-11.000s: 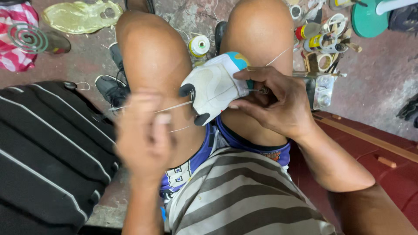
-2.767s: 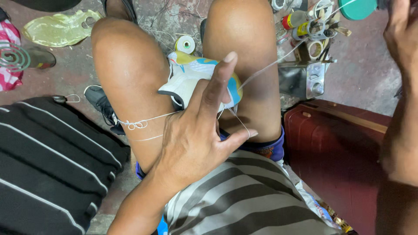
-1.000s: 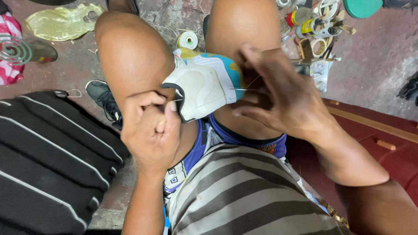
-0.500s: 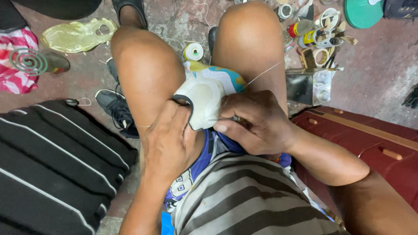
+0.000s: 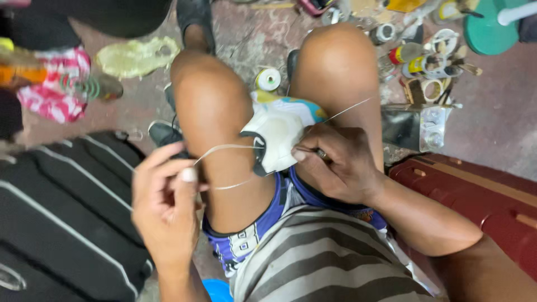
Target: The person sits on the floor and sews a white sneaker using a needle and white thread. They repeatedly push the needle through the shoe's upper and pull the thread tight to secure the material.
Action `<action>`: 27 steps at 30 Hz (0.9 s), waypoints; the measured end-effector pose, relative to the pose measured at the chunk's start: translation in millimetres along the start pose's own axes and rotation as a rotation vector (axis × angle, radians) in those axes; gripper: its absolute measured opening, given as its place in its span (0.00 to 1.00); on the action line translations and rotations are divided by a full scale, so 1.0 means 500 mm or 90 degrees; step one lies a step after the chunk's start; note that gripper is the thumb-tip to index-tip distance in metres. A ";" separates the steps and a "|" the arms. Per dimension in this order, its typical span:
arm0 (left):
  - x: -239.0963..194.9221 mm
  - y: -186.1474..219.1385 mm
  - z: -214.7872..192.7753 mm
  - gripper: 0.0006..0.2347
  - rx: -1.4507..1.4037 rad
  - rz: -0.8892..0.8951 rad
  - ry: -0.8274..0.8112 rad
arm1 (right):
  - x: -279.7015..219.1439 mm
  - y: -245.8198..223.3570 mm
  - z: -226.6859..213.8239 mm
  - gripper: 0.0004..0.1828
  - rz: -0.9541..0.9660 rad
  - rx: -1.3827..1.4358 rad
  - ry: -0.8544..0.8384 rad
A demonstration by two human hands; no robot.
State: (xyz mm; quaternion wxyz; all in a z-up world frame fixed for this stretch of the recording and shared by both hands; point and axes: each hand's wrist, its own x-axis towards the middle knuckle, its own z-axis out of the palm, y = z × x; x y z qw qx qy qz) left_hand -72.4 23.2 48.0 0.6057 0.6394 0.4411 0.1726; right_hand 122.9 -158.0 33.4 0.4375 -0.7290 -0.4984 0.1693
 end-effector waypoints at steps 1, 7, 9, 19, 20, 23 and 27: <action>0.001 -0.004 0.012 0.08 0.032 0.046 0.083 | -0.006 -0.001 -0.002 0.05 0.014 0.012 0.009; -0.041 -0.020 0.125 0.17 0.210 0.134 -0.097 | -0.015 0.011 -0.022 0.05 0.072 0.363 0.002; -0.022 -0.014 0.180 0.15 0.264 0.181 -0.064 | -0.030 0.012 -0.055 0.06 0.159 0.347 0.075; 0.061 0.097 0.173 0.14 0.279 0.219 -0.213 | -0.118 0.046 -0.206 0.09 0.306 0.002 0.234; 0.064 0.099 0.179 0.15 0.301 0.237 -0.212 | -0.129 0.044 -0.202 0.09 0.306 -0.027 0.218; 0.070 0.095 0.194 0.16 0.331 0.270 -0.211 | -0.145 0.029 -0.188 0.11 0.268 -0.095 0.163; 0.068 0.090 0.200 0.15 0.322 0.274 -0.207 | -0.107 0.014 -0.155 0.13 0.187 -0.029 0.089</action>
